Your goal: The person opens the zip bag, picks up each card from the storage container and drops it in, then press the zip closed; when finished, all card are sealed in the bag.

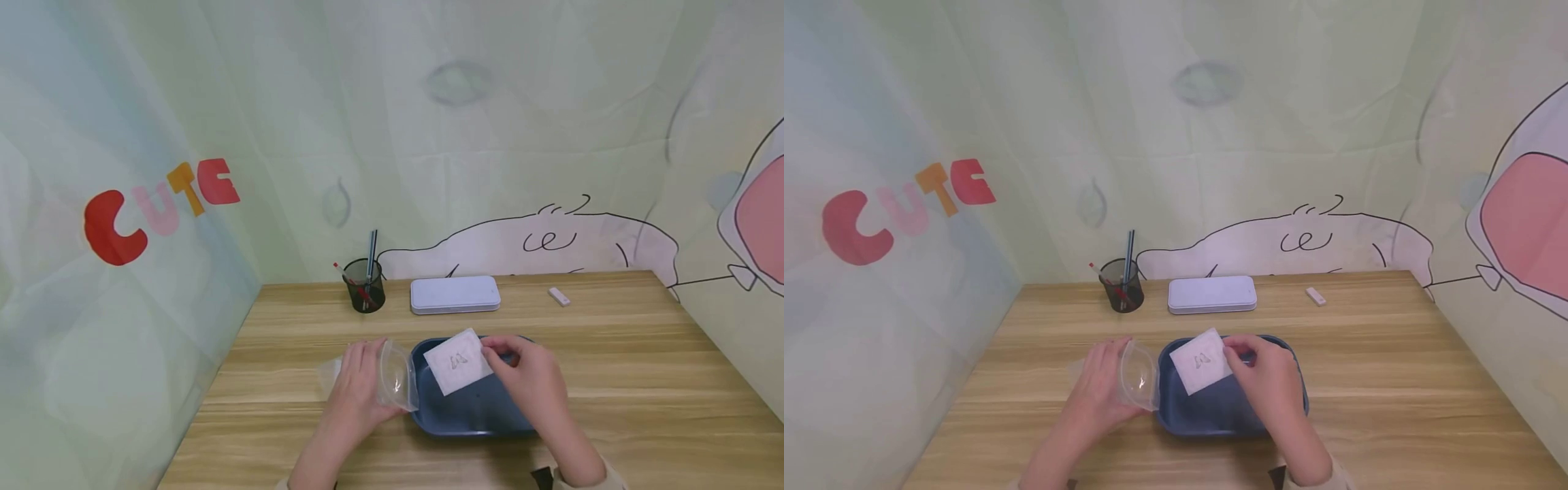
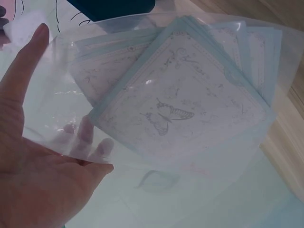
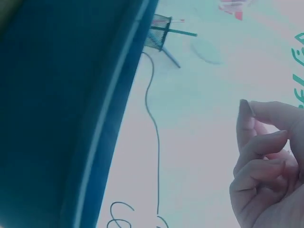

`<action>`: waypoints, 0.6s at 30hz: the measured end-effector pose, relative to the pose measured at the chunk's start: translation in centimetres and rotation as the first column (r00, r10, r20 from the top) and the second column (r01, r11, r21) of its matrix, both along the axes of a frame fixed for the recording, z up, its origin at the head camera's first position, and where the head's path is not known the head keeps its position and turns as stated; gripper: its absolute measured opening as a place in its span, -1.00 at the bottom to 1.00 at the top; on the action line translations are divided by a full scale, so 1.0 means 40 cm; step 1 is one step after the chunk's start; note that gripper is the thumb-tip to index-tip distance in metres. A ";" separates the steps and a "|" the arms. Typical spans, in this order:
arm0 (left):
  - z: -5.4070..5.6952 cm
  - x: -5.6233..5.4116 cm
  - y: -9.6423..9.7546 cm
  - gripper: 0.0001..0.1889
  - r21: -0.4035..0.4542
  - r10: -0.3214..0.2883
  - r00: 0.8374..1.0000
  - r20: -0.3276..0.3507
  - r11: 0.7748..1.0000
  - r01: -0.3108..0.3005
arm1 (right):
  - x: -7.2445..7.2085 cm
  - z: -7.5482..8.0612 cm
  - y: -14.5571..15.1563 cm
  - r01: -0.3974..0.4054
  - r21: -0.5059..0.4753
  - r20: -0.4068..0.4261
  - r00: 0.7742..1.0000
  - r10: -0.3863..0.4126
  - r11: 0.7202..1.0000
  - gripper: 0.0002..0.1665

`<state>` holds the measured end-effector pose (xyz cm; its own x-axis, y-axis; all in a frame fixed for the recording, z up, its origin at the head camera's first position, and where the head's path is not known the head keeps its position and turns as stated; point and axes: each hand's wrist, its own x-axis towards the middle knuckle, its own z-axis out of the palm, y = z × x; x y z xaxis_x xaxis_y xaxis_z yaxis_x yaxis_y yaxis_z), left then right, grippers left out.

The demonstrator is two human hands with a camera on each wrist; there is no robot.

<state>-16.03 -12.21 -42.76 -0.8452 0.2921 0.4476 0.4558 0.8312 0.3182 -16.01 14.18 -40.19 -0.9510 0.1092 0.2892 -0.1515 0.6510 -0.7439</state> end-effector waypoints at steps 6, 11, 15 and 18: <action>0.000 -0.001 0.000 0.20 0.006 -0.005 1.000 -0.017 1.000 0.006 | 0.013 0.004 -0.019 0.003 -0.151 -0.040 0.999 -0.009 0.988 -0.92; -0.002 -0.001 0.000 0.20 0.015 -0.012 1.000 -0.029 1.000 0.013 | 0.021 -0.009 -0.044 -0.012 -0.245 -0.080 0.997 -0.008 0.969 -0.91; -0.002 0.000 0.001 0.20 0.021 -0.010 1.000 -0.029 1.000 0.011 | 0.018 -0.022 -0.062 -0.035 -0.285 -0.068 0.998 0.016 0.958 -0.90; 0.000 0.000 0.002 0.20 0.018 -0.007 1.000 -0.030 1.000 0.008 | 0.016 -0.030 -0.074 -0.050 -0.318 -0.050 0.998 0.035 0.947 -0.89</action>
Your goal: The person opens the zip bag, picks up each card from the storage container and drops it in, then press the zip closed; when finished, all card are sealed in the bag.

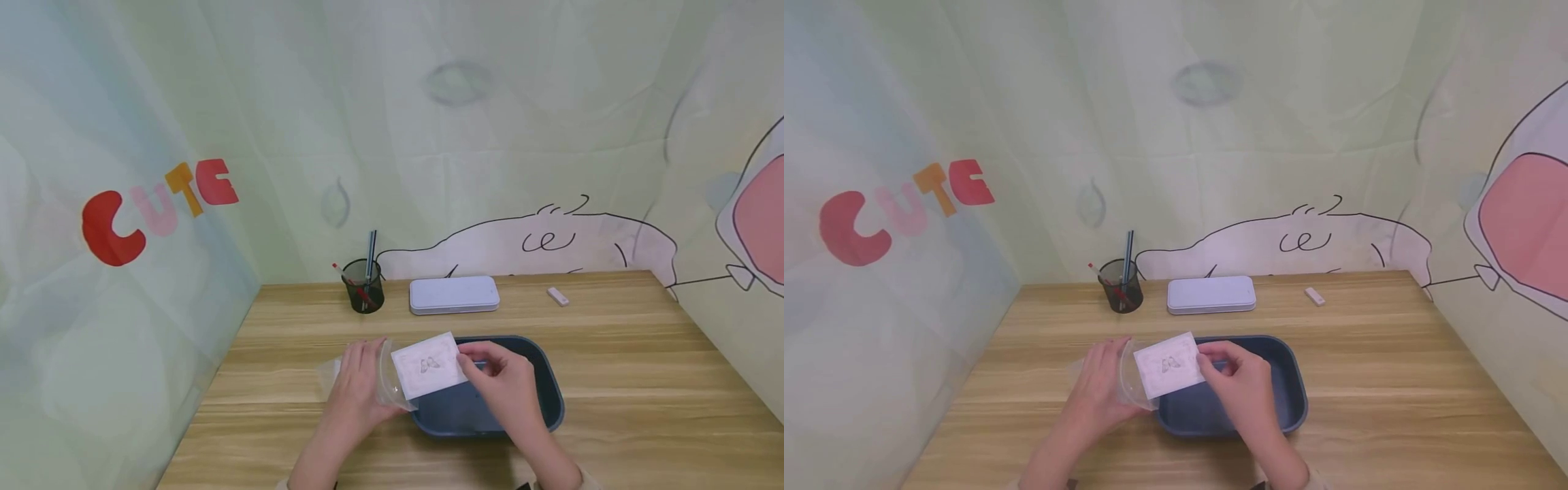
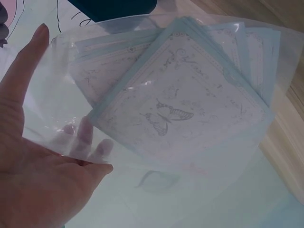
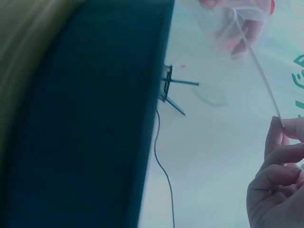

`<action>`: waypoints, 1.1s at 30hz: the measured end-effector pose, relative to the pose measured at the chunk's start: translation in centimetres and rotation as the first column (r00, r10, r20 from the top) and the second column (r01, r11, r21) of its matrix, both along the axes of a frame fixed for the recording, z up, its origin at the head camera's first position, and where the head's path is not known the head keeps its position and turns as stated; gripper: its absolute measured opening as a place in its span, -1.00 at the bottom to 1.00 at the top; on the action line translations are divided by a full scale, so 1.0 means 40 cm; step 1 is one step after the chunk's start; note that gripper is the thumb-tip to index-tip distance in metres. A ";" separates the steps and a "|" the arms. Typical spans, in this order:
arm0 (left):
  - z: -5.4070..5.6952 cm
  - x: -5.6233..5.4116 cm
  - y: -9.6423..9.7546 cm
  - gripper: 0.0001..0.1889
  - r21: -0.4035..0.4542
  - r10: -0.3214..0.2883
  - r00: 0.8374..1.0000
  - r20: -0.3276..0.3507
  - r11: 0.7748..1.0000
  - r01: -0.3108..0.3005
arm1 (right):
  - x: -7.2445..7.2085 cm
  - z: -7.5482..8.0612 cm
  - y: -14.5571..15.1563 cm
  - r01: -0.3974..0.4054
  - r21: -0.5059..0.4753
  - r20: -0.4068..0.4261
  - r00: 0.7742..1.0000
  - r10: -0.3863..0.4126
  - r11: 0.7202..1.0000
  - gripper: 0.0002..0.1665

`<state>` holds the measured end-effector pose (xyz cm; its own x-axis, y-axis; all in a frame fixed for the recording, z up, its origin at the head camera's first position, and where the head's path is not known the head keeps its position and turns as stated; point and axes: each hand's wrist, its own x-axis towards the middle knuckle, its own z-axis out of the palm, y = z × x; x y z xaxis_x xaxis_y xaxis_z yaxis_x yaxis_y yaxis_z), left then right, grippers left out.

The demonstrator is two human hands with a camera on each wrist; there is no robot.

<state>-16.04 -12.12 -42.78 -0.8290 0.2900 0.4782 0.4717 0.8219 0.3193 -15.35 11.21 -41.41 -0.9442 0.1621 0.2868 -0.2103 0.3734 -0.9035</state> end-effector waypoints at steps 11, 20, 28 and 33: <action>-0.002 0.002 -0.001 0.19 -0.026 0.006 1.000 0.027 1.000 -0.005 | 0.000 -0.020 -0.044 -0.071 -0.058 -0.012 0.997 0.070 0.996 -0.85; -0.003 0.000 0.002 0.17 -0.019 -0.002 1.000 0.015 1.000 0.002 | -0.003 -0.024 -0.071 -0.127 -0.055 -0.037 0.991 0.125 0.990 -0.87; 0.002 0.000 0.007 0.14 -0.019 -0.015 1.000 0.016 1.000 0.016 | -0.015 -0.038 -0.091 -0.152 -0.002 -0.028 0.988 0.152 0.988 -0.89; 0.004 0.001 0.010 0.13 -0.027 -0.022 1.000 0.011 0.999 0.023 | -0.018 -0.040 -0.105 -0.170 0.036 -0.041 0.984 0.171 0.985 -0.91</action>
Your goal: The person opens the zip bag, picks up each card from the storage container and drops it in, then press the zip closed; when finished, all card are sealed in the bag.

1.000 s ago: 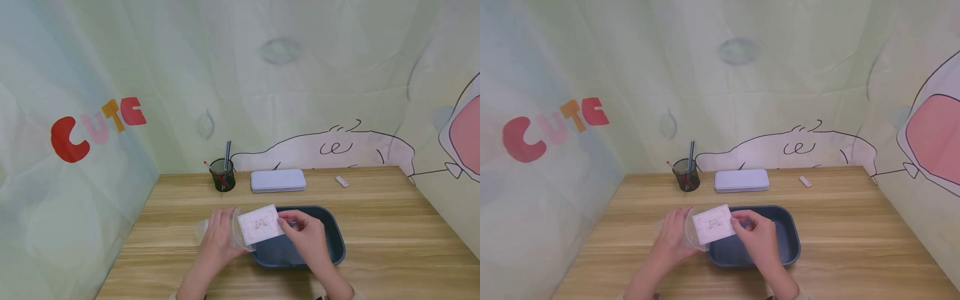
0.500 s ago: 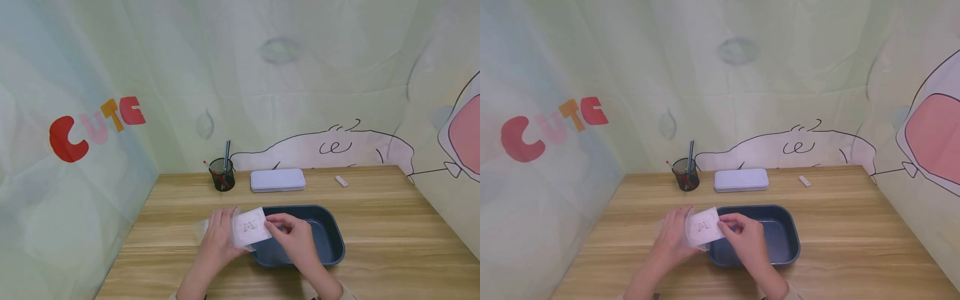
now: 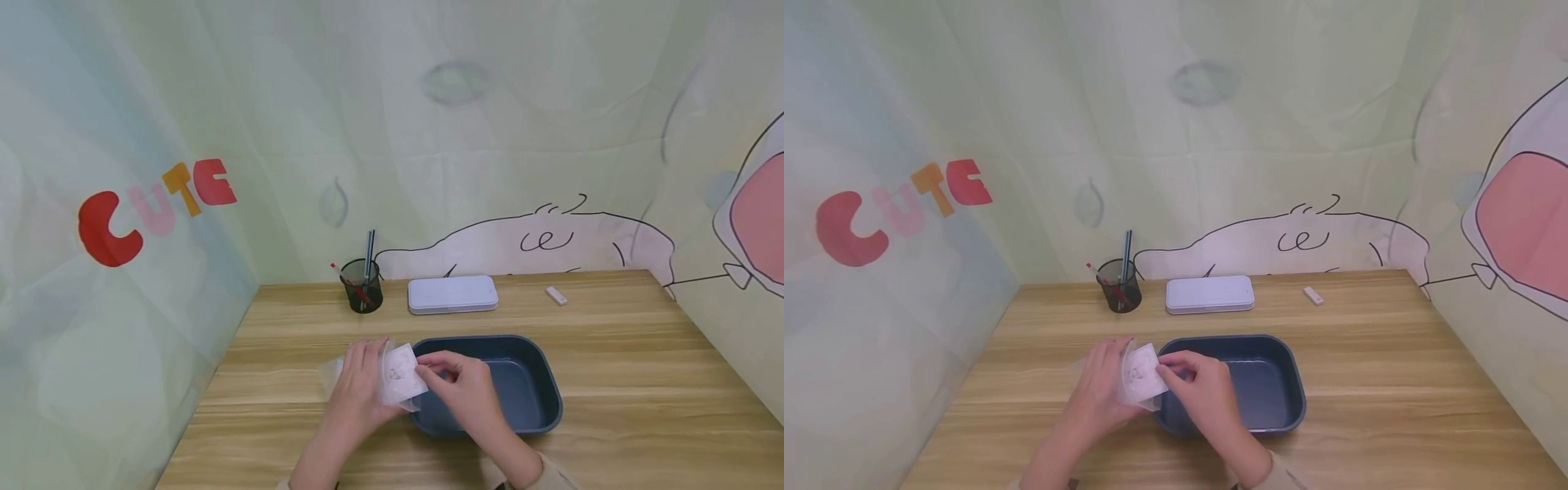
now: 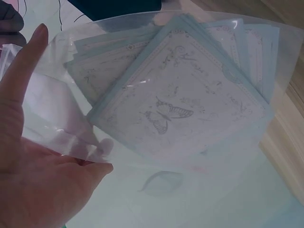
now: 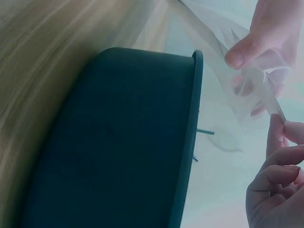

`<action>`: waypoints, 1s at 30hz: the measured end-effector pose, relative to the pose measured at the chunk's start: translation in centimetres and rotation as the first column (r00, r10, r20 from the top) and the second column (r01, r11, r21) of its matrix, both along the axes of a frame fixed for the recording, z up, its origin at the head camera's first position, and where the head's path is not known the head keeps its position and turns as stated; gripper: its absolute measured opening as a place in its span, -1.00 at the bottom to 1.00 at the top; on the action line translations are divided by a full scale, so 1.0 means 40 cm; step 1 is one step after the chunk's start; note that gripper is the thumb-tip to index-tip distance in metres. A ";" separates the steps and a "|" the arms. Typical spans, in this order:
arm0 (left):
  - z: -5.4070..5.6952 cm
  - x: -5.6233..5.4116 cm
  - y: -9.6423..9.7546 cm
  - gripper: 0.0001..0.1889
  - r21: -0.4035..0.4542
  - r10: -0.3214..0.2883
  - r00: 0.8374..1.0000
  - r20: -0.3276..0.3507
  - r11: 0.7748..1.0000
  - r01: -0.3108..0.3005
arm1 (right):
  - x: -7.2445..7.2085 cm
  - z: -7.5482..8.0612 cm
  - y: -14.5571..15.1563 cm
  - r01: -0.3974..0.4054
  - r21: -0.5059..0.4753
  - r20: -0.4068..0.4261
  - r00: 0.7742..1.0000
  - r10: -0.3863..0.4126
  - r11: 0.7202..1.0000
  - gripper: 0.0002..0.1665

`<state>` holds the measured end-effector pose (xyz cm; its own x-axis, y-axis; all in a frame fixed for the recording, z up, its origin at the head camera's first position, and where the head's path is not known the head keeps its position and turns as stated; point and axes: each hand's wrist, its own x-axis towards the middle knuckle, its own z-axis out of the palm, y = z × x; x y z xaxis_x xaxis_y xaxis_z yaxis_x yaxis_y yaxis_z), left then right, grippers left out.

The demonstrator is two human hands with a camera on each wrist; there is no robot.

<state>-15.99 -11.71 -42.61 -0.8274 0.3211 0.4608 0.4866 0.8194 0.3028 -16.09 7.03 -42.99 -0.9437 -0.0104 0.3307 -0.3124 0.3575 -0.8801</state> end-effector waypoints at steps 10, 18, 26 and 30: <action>-0.002 -0.002 -0.003 0.13 -0.001 -0.011 0.999 -0.042 1.000 0.011 | 0.002 0.002 -0.015 -0.049 0.075 0.013 0.999 0.048 0.996 -0.90; -0.003 -0.001 -0.006 0.15 0.011 0.003 1.000 -0.013 1.000 -0.003 | 0.006 0.008 0.010 -0.012 0.036 0.005 1.000 0.012 0.999 -0.84; 0.015 0.005 0.003 0.16 0.069 0.007 0.995 -0.104 0.998 0.000 | 0.020 -0.001 0.038 -0.145 0.110 0.156 0.980 0.127 0.983 -0.40; 0.031 0.013 0.016 0.16 0.132 0.007 0.981 -0.192 0.991 0.018 | 0.038 0.002 0.035 -0.306 0.089 0.157 0.944 0.290 0.948 -0.27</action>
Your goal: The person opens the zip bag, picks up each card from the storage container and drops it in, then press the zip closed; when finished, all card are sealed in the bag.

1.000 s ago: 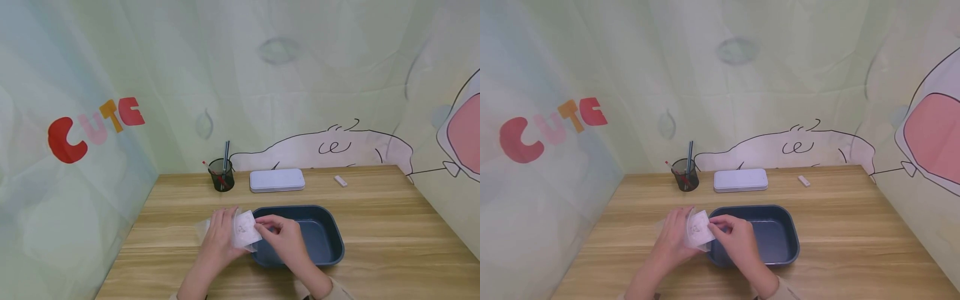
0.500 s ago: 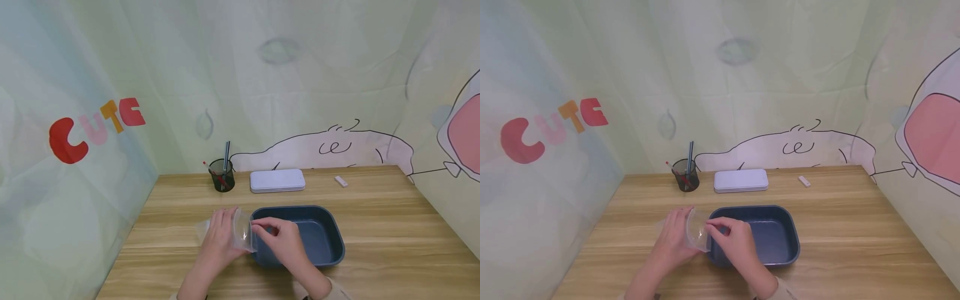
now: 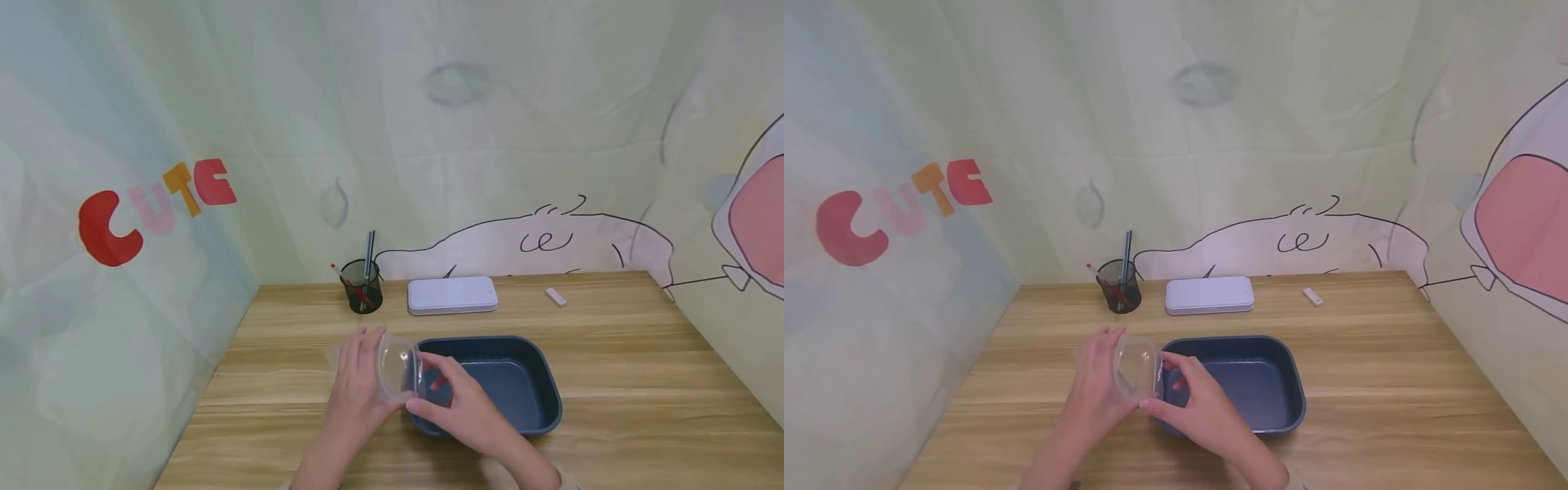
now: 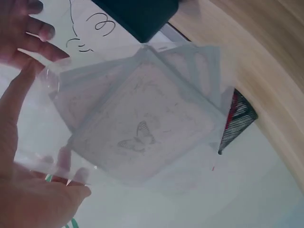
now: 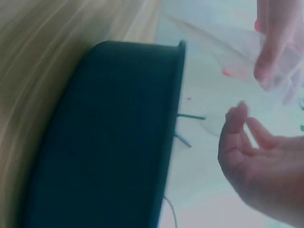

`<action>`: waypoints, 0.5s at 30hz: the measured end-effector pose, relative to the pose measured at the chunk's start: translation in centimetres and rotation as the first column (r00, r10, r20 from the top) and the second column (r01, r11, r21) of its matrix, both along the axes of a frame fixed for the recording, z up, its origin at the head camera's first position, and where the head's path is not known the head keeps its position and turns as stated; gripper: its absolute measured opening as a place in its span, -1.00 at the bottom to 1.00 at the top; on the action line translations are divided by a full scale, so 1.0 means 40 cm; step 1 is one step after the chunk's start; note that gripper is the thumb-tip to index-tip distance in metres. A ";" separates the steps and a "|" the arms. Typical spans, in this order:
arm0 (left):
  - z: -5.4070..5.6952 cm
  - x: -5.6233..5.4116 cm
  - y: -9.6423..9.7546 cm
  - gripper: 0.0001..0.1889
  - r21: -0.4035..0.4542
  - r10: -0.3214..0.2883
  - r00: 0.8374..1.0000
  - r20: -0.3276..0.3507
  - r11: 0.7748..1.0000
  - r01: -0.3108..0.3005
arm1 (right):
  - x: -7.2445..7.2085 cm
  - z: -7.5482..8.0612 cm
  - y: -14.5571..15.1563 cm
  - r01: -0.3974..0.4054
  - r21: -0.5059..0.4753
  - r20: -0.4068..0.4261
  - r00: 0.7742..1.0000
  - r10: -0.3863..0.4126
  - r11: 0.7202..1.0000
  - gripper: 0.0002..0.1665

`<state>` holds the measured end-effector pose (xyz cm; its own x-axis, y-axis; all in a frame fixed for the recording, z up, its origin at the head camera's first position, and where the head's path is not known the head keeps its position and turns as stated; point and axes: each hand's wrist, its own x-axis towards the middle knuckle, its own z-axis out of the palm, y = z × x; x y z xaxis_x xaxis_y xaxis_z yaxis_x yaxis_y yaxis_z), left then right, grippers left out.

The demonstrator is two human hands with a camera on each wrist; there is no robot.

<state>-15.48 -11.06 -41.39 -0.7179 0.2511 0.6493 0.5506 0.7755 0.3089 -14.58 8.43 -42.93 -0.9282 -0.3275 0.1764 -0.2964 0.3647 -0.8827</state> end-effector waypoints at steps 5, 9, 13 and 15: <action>0.019 0.012 0.023 0.13 0.061 -0.062 0.991 -0.119 0.996 0.069 | 0.017 0.013 -0.015 -0.135 -0.090 -0.088 0.988 0.127 0.987 -0.15; 0.032 0.022 0.037 0.12 0.064 -0.087 0.986 -0.140 0.993 0.097 | 0.024 0.022 -0.022 -0.129 -0.115 -0.211 0.972 0.102 0.985 -0.15; 0.045 0.032 0.045 0.17 0.076 -0.093 0.987 -0.132 0.992 0.104 | 0.030 0.035 -0.014 -0.097 -0.123 -0.297 0.953 0.056 0.988 -0.22; 0.054 0.037 0.049 0.22 0.088 -0.104 0.985 -0.137 0.989 0.116 | 0.031 0.044 -0.007 -0.102 -0.144 -0.333 0.942 0.049 0.984 -0.28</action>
<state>-13.99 -9.11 -39.23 -0.5962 0.2564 0.7608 0.6715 0.6787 0.2975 -13.33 8.17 -41.16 -0.7841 -0.3382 0.5203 -0.5992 0.1945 -0.7766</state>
